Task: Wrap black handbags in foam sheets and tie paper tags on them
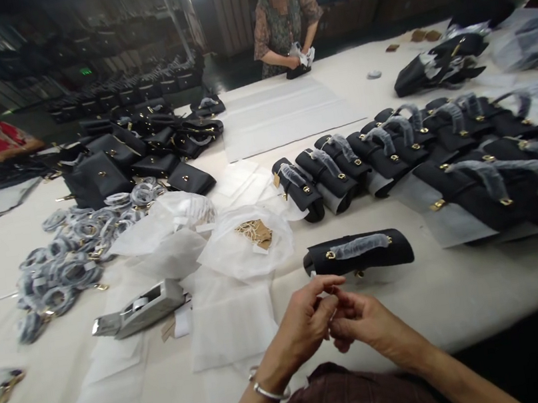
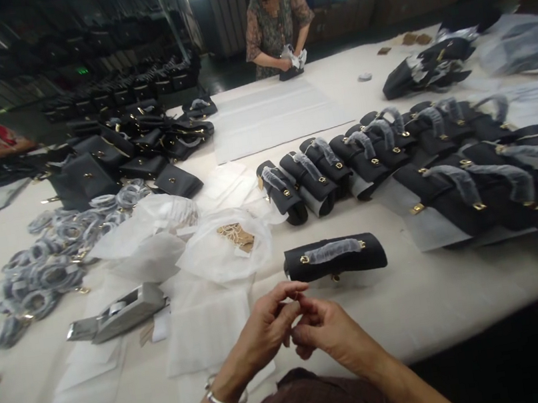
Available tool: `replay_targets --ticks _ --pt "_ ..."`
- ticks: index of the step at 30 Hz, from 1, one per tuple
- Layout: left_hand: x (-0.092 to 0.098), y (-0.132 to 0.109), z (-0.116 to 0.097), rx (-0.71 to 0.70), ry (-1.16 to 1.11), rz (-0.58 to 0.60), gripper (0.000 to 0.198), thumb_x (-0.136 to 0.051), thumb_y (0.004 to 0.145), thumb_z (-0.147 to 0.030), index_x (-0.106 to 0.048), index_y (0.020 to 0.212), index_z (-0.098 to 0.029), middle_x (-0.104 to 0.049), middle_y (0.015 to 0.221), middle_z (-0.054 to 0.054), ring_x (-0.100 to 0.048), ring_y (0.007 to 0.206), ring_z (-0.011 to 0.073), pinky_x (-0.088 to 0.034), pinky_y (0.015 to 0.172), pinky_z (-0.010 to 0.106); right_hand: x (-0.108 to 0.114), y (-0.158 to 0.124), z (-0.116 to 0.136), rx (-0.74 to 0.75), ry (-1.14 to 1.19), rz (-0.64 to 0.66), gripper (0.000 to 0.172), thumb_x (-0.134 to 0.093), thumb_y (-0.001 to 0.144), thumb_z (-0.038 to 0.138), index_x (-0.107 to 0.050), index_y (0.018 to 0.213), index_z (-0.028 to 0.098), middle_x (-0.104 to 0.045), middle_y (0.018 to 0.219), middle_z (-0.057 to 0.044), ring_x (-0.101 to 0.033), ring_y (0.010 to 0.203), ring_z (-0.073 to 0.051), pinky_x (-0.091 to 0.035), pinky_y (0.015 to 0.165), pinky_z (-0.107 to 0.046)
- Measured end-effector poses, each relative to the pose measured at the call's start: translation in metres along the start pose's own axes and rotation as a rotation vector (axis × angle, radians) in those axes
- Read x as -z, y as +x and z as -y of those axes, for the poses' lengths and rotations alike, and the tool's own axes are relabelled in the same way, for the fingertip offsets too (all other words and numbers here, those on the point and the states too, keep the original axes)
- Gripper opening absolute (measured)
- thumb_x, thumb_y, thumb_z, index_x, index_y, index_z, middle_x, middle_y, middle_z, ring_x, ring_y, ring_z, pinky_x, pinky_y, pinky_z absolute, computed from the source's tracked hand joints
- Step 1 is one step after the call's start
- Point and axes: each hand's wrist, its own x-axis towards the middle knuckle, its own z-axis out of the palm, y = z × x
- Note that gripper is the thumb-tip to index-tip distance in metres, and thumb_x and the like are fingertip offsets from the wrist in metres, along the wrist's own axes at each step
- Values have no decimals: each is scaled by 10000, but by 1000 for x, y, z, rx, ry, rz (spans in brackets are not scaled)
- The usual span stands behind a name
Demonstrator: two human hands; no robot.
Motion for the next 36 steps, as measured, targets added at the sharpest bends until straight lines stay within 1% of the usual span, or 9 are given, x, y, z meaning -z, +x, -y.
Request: replay_targets --ticks 3,8,13,16,20,27,31,33,36 --pt "5 2 1 14 30 17 295 -547 911 -314 -624 1178 -215 -650 959 41 -499 530 55 -382 402 138 8 2 -7 6 -47 -106 393 -784 691 476 -660 878 153 -598 663 10 -541 539 -117 -471 499 -261" --pt "6 3 1 21 72 118 327 -476 953 -315 -578 1250 -226 -657 850 20 -487 510 66 -368 397 141 11 1 -8 135 79 -185 855 -876 568 306 -480 1326 295 -627 1115 -36 -564 642 -97 -493 530 -246" --pt "2 6 -2 -7 196 124 296 -429 981 -310 -579 1228 -249 -640 773 -7 -577 609 107 -451 530 188 3 3 2 133 157 -47 571 -897 560 326 -634 1044 177 -652 777 19 -619 652 -123 -513 650 -264" --pt "2 7 -1 -125 336 11 264 -461 964 -262 -597 1190 -266 -661 854 0 -611 738 121 -478 723 231 2 2 6 23 53 -48 534 -867 584 494 -621 910 151 -629 624 33 -606 504 -124 -488 511 -236" --pt "5 6 -1 -78 268 -75 336 -622 882 -315 -569 1205 -238 -605 868 -1 -532 665 102 -434 619 210 10 -7 8 -124 -88 -26 521 -635 782 673 -570 820 158 -587 476 31 -509 319 -101 -292 310 -163" --pt "13 8 18 92 -50 -4 231 -653 839 -321 -618 981 -142 -608 745 10 -543 635 109 -460 641 243 30 -17 7 -84 117 -148 528 -549 874 622 -606 1104 150 -341 336 139 -201 246 -41 -184 270 -156" --pt "10 12 21 72 -8 -78 148 -620 834 -289 -627 828 -141 -610 721 9 -531 651 113 -434 625 234 39 -19 6 -149 -125 -155 505 -663 795 560 -624 1105 162 -724 901 -66 -477 343 -33 -293 295 -161" --pt "7 13 19 65 47 -76 126 -606 832 -269 -637 831 -147 -618 724 3 -535 657 116 -426 625 231 41 -18 7 -156 -171 -186 585 -744 713 497 -583 1188 194 -621 1270 -142 -574 431 -63 -369 306 -190" --pt "1 15 15 48 90 -66 113 -600 831 -254 -645 814 -152 -614 710 -8 -523 644 109 -407 613 223 37 -16 10 -132 -93 -217 709 -791 653 438 -520 1263 200 -640 1203 -130 -664 614 -150 -521 430 -259"
